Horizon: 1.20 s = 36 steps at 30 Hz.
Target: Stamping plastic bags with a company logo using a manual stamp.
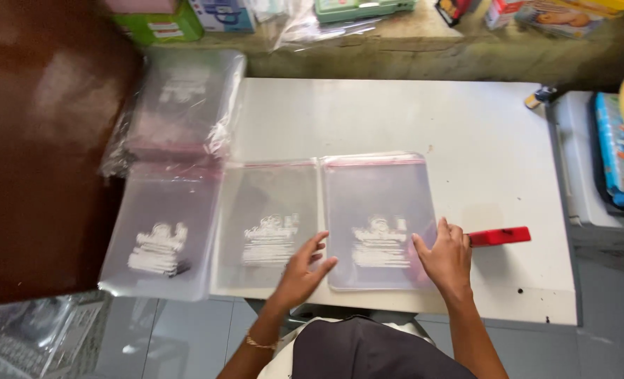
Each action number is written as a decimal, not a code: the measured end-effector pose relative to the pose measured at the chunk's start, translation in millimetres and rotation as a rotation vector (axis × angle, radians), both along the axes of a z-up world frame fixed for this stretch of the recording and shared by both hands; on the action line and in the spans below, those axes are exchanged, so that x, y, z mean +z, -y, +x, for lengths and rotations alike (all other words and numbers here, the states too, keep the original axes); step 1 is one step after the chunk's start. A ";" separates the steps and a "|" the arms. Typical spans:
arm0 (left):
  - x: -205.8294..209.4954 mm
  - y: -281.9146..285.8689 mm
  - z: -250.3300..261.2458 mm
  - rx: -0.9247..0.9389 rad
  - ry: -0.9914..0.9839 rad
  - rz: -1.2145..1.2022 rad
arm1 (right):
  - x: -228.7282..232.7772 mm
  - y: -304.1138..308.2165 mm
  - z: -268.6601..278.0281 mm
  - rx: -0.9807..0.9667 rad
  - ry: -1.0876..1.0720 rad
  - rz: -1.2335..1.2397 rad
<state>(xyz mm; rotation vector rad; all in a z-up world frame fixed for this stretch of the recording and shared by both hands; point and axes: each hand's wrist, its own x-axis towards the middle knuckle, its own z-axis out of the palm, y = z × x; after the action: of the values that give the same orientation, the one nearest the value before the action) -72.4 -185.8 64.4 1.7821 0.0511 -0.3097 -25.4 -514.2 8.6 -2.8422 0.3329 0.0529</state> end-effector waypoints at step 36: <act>21.5 27.1 13.4 -0.091 -0.151 0.108 | 51.9 -51.5 32.7 -0.188 -0.242 0.628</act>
<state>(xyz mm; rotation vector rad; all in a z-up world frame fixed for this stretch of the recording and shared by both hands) -59.0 -212.9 85.9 1.8687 0.0959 -0.5150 7.3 -462.6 60.5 -2.1747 0.5250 0.3913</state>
